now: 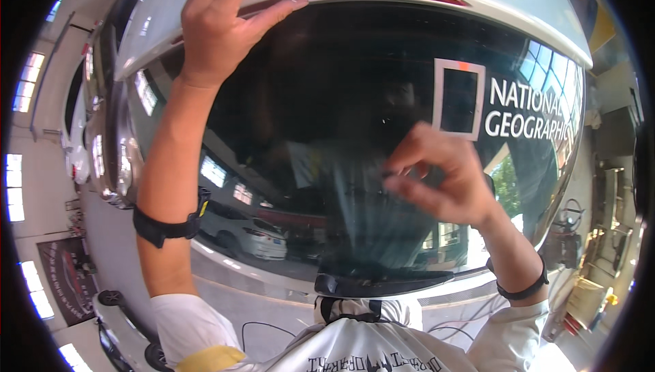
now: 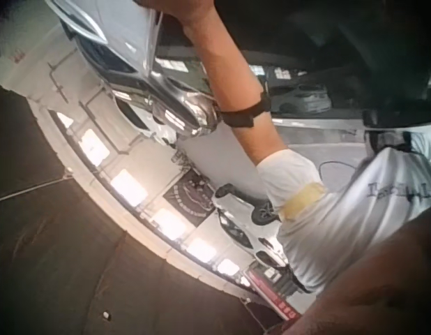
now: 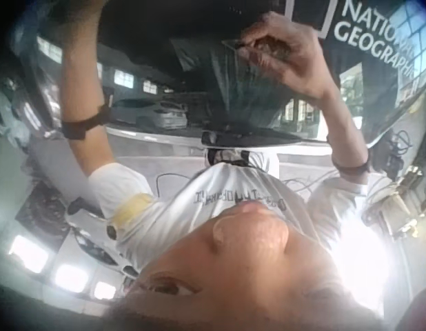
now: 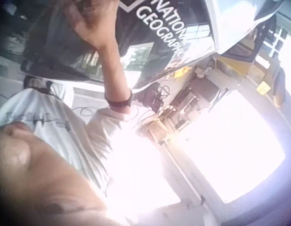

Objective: The person applies a National Geographic logo sticker to the rear windshield of a white car. They use a squeegee tool to smooth the vinyl, remove the transfer tape, and press the edges to ensure adhesion. The person also wipes the glass surface with a cloth.

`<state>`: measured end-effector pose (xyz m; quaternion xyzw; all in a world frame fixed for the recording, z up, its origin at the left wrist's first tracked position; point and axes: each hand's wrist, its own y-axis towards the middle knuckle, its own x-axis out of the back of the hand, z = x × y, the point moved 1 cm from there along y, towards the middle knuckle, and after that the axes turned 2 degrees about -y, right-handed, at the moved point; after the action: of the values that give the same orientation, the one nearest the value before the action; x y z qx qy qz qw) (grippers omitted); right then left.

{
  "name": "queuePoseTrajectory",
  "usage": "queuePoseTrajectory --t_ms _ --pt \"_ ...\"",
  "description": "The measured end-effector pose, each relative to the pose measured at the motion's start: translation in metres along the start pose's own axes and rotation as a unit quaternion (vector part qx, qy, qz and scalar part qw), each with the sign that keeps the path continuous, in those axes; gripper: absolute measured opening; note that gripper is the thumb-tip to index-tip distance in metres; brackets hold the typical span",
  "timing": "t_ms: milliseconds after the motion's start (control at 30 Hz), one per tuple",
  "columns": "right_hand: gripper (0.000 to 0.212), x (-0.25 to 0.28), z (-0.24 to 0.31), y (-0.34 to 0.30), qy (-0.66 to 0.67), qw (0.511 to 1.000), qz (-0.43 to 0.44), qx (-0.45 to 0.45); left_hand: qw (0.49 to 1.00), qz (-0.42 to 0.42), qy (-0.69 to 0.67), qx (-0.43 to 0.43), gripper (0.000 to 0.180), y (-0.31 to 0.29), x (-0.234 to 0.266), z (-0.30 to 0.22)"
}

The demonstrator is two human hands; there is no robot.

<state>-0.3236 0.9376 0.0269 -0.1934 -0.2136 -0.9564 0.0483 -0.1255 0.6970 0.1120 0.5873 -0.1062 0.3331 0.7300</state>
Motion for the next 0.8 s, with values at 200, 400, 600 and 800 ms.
queuePoseTrajectory --t_ms 200,400,600,800 --pt "0.013 0.026 -0.005 0.046 0.145 0.967 -0.197 -0.069 0.992 -0.117 -0.05 -0.016 0.044 -0.029 -0.027 0.014" --pt "0.018 0.018 -0.004 0.06 0.006 0.953 -0.266 -0.143 0.985 -0.152 -0.075 -0.043 0.044 -0.041 -0.045 0.017" --pt "0.022 0.026 -0.004 0.06 -0.038 0.963 -0.237 -0.118 0.997 -0.074 0.0 -0.014 0.038 -0.033 -0.018 0.004" --pt "0.021 0.088 0.006 0.03 -0.257 0.921 -0.292 -0.005 1.0 -0.017 0.009 -0.009 0.044 -0.045 -0.009 0.012"
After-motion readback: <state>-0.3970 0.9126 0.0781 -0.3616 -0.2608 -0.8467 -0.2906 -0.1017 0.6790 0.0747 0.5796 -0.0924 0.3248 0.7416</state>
